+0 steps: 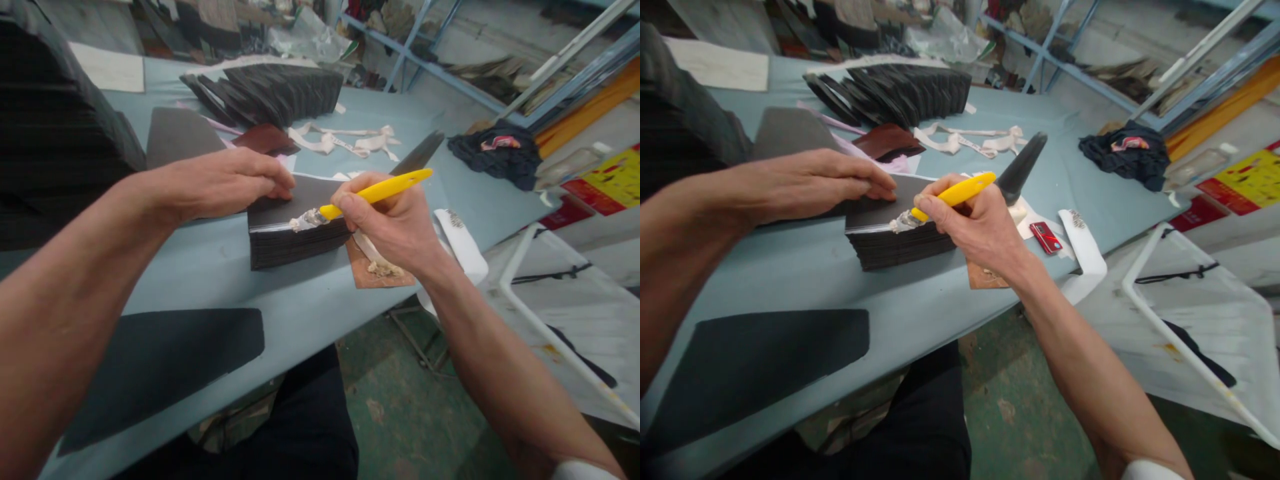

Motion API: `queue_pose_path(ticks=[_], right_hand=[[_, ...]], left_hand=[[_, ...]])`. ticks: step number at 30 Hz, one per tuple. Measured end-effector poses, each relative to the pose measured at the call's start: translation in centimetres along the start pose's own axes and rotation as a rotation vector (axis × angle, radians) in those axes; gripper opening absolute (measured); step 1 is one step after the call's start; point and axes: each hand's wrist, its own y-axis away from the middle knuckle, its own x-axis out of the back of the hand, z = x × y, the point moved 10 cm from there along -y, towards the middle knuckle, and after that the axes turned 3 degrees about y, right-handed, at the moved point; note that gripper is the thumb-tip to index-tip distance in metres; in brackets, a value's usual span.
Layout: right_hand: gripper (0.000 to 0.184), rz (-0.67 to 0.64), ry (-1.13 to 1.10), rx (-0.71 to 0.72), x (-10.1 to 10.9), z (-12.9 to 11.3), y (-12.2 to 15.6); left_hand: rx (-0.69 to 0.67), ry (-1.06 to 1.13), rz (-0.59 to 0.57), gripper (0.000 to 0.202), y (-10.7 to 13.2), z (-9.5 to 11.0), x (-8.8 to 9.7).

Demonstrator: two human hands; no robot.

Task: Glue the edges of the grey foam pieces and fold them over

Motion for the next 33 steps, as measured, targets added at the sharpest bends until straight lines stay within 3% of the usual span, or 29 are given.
queue_pose_path(ticks=[9,15,23,33], right_hand=[[0.056,0.015,0.092,-0.049,3.5,1.5,-0.2],[0.056,0.04,0.124,-0.081,5.8,2.6,-0.1],[0.047,0.079,0.239,-0.114,9.0,3.2,0.2],[0.038,0.128,0.351,-0.12,11.5,2.7,0.5]], left_hand=[[0.186,-0.3,0.027,0.048,0.2,-0.1,-0.3],[0.306,-0.342,0.028,0.049,0.4,0.0,-0.3],[0.302,-0.365,0.051,0.053,0.4,0.1,-0.2],[0.263,-0.403,0.025,0.056,0.7,0.5,-0.6]])
